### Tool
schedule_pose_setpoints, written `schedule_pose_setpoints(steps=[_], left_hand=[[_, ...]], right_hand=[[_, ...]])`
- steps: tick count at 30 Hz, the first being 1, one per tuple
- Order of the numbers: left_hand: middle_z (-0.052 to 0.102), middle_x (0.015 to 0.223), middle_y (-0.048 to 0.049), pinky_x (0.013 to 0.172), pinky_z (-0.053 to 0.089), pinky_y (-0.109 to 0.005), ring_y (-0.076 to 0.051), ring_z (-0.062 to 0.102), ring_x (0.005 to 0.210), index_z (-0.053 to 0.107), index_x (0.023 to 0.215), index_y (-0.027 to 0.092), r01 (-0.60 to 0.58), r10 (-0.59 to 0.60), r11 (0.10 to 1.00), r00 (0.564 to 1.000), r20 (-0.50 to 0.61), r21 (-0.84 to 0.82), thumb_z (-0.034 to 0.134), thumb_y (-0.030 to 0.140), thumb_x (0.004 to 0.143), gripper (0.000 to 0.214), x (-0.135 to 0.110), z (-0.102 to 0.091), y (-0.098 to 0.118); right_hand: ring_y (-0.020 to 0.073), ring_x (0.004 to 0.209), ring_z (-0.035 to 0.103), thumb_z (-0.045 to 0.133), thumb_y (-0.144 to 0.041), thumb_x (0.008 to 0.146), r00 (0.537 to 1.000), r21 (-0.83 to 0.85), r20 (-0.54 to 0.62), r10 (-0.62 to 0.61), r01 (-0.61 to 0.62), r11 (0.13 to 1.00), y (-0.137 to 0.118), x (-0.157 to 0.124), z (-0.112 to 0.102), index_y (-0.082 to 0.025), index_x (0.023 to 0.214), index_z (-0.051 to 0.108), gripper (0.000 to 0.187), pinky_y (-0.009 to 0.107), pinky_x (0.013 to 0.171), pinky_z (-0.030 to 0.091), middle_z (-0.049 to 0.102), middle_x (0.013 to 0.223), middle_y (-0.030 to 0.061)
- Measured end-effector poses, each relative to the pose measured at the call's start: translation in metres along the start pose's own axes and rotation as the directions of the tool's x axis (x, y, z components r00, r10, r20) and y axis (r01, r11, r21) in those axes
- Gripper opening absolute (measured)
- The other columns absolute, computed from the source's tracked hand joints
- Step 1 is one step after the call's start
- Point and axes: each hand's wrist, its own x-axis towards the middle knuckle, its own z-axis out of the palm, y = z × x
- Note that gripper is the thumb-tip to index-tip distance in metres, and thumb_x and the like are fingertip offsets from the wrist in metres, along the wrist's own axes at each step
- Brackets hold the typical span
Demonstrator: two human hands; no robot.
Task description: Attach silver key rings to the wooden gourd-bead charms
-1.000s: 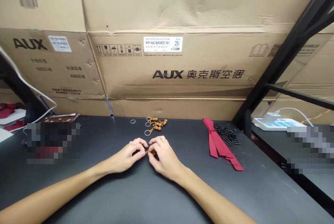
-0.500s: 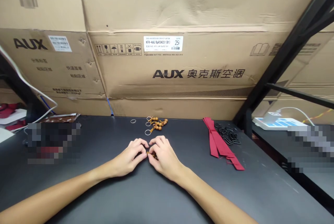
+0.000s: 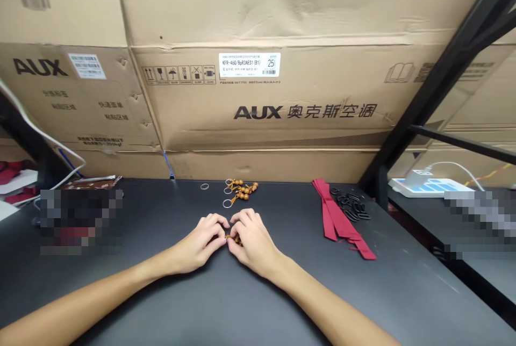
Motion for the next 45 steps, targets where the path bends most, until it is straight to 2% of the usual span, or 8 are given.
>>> schedule_pose_setpoints(steps=[6,12,22,33,39,41,45], left_hand=[[0.053,0.111,-0.0059,0.093,0.039,-0.038,-0.02,0.047,0.103,0.051,0.082,0.02,0.008,-0.007,1.0,1.0,0.012,-0.03,0.04,0.025,0.097,0.02,0.0,0.0,-0.001],[0.053,0.112,-0.0052,0.094,0.038,-0.038,-0.02,0.047,0.106,0.051,0.081,0.02,0.032,-0.031,0.998,0.999,0.013,-0.059,0.04,0.024,0.097,0.019,0.001,-0.002,-0.001],[0.054,0.111,-0.0059,0.094,0.039,-0.037,-0.02,0.049,0.105,0.051,0.079,0.019,0.055,-0.056,0.994,0.998,-0.011,-0.092,0.039,0.026,0.098,0.023,0.002,-0.002,-0.002],[0.054,0.109,-0.0057,0.094,0.04,-0.037,-0.02,0.049,0.104,0.051,0.08,0.02,0.047,-0.048,0.996,0.999,-0.019,-0.08,0.039,0.025,0.097,0.022,0.002,-0.003,0.002],[0.054,0.111,-0.0057,0.094,0.04,-0.037,-0.02,0.049,0.106,0.05,0.08,0.019,0.043,-0.043,0.998,0.999,0.001,-0.04,0.041,0.022,0.096,0.019,0.002,-0.003,0.002],[0.053,0.112,-0.0062,0.094,0.04,-0.038,-0.02,0.048,0.106,0.051,0.081,0.02,0.019,-0.019,1.0,1.0,0.02,-0.002,0.041,0.021,0.096,0.017,0.002,-0.004,0.001],[0.051,0.118,-0.0084,0.096,0.039,-0.039,-0.022,0.047,0.111,0.053,0.088,0.02,-0.11,0.103,0.983,0.993,0.055,0.148,0.043,0.018,0.094,0.013,0.0,-0.01,-0.002]], right_hand=[[0.0229,0.101,0.049,0.061,-0.017,0.083,0.999,0.003,0.032,0.017,-0.017,1.0,0.001,0.0,-0.003,-0.021,0.085,0.061,0.005,0.041,0.086,0.044,0.059,0.104,0.0066],[0.0236,0.107,0.047,0.057,-0.021,0.088,0.997,0.064,0.07,0.038,-0.043,0.997,0.001,0.0,-0.007,-0.023,0.084,0.063,0.007,0.045,0.09,0.044,0.058,0.11,0.0072],[0.022,0.108,0.047,0.054,-0.022,0.09,0.994,0.158,0.074,0.076,-0.087,0.984,0.002,0.0,-0.008,-0.021,0.077,0.058,0.013,0.043,0.091,0.044,0.057,0.109,0.0066],[0.0225,0.105,0.049,0.055,-0.019,0.088,0.999,0.025,0.03,0.017,-0.018,1.0,0.001,-0.001,-0.003,-0.021,0.075,0.057,0.013,0.042,0.088,0.044,0.059,0.106,0.0065],[0.0234,0.102,0.05,0.058,-0.017,0.085,0.999,-0.019,0.013,0.039,-0.039,0.999,0.002,0.0,0.0,-0.02,0.072,0.058,0.013,0.042,0.085,0.044,0.06,0.104,0.0068],[0.0234,0.102,0.05,0.059,-0.016,0.085,0.998,-0.052,0.019,0.057,-0.055,0.997,0.004,0.0,0.0,-0.02,0.074,0.059,0.011,0.041,0.084,0.044,0.06,0.104,0.0069],[0.0246,0.106,0.05,0.062,-0.023,0.085,0.997,-0.114,0.045,0.07,-0.064,0.991,0.012,0.0,-0.005,-0.021,0.087,0.062,0.003,0.042,0.085,0.044,0.058,0.108,0.0088]])
